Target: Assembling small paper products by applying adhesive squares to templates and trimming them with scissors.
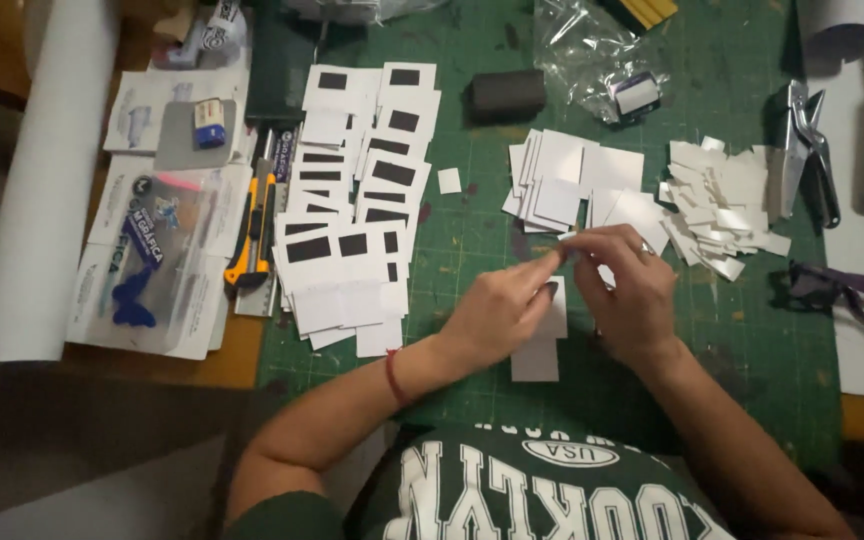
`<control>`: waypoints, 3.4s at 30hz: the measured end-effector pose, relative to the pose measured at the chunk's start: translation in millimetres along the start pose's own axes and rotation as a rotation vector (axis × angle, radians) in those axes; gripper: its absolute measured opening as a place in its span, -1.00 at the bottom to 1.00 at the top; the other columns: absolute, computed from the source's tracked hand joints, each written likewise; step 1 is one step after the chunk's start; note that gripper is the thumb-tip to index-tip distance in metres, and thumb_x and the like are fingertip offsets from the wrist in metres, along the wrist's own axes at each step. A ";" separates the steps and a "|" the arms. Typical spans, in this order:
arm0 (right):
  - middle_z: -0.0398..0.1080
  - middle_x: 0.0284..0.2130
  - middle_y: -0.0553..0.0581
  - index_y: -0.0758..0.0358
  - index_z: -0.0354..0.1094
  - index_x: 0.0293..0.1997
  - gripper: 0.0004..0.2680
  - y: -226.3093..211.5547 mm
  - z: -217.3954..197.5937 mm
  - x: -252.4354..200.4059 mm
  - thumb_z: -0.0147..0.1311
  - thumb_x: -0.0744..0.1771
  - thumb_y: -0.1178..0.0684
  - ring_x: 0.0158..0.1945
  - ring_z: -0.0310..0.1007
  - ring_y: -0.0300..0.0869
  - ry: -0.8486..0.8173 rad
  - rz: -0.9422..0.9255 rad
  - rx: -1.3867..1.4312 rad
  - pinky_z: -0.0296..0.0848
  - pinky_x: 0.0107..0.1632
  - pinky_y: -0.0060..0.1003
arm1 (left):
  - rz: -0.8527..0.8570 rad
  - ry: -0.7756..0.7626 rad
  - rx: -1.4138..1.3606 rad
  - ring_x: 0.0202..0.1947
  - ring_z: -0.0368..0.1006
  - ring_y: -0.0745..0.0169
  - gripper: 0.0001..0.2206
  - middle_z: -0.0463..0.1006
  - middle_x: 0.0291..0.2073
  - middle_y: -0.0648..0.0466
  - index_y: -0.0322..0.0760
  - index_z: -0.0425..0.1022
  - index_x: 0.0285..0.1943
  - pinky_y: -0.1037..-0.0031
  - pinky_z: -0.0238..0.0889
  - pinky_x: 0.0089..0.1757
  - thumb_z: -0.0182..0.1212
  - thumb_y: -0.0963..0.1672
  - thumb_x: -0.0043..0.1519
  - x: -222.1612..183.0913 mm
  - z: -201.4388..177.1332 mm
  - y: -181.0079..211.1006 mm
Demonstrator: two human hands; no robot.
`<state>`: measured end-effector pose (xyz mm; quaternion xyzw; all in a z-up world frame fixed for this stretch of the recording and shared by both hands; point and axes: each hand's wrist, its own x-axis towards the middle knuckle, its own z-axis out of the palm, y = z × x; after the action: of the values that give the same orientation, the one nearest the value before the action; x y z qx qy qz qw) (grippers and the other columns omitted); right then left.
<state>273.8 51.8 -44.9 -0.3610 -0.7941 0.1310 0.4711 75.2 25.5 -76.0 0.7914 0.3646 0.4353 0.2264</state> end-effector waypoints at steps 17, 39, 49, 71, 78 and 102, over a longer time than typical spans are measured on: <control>0.59 -0.12 0.25 0.29 0.56 0.08 -0.81 -12.0 -6.5 3.4 0.24 0.37 0.32 -0.11 0.63 0.07 -0.097 0.089 0.047 0.66 -0.11 -0.09 | -0.093 0.004 -0.153 0.12 0.61 -0.33 -0.57 0.63 0.17 -0.39 -0.44 0.42 0.48 0.17 0.58 -0.02 0.14 -0.24 0.39 -8.5 -5.7 -6.7; 0.59 -0.25 0.23 0.30 0.58 0.00 -0.87 -10.1 0.8 -1.8 0.26 0.37 0.29 -0.26 0.62 0.03 -0.056 -0.102 -0.167 0.63 -0.25 -0.18 | 0.070 0.038 0.117 0.07 0.67 -0.22 -0.57 0.65 0.17 -0.28 -0.44 0.38 0.51 0.24 0.58 -0.07 0.13 -0.19 0.45 -3.5 -16.7 8.9; 0.55 -0.41 0.10 0.10 0.55 -0.12 -0.85 -28.4 -34.2 7.5 0.33 0.28 0.19 -0.40 0.59 0.09 -0.269 0.054 -0.120 0.54 -0.25 -0.02 | -0.103 0.094 -0.096 -0.25 0.74 0.04 -0.89 0.79 -0.24 0.09 -0.11 0.74 0.01 0.37 0.58 -0.21 0.37 -0.16 0.36 7.1 -41.7 9.4; 0.39 -0.09 0.12 0.01 0.53 0.07 -0.81 -30.3 -54.6 -9.3 0.56 0.45 0.05 -0.07 0.38 0.02 -0.150 -0.583 -0.607 0.35 0.11 0.05 | -0.823 -0.194 -0.683 -0.38 0.57 0.46 -0.78 0.69 -0.41 0.12 -0.18 0.55 -0.21 0.64 0.29 -0.48 0.09 -0.05 0.44 10.8 -75.6 61.0; 0.35 -0.24 0.00 0.10 0.54 0.08 -0.92 -26.1 -33.9 -3.1 0.24 0.47 0.11 -0.24 0.23 -0.08 -0.075 -0.745 -0.614 0.25 -0.14 -0.10 | -0.742 -0.252 -0.830 -0.30 0.56 0.34 -0.77 0.67 -0.32 0.07 -0.24 0.53 -0.13 0.53 0.46 -0.18 0.01 -0.07 0.48 -0.5 -77.7 58.0; 0.55 -0.34 0.20 0.41 0.52 0.05 -0.91 -26.9 -22.2 8.9 0.13 0.49 0.21 -0.46 0.48 -0.17 -0.609 0.545 -0.058 0.47 -0.42 -0.33 | 0.201 -0.278 0.710 0.11 0.48 0.09 -0.81 0.57 0.16 0.02 -0.15 0.65 0.23 0.28 0.36 0.10 0.24 -0.09 0.51 -46.4 -54.4 47.2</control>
<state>277.8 36.2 -12.7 -0.5163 -0.7758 0.3294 0.1521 30.2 -38.0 -40.2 0.9036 0.3791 0.1908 -0.0577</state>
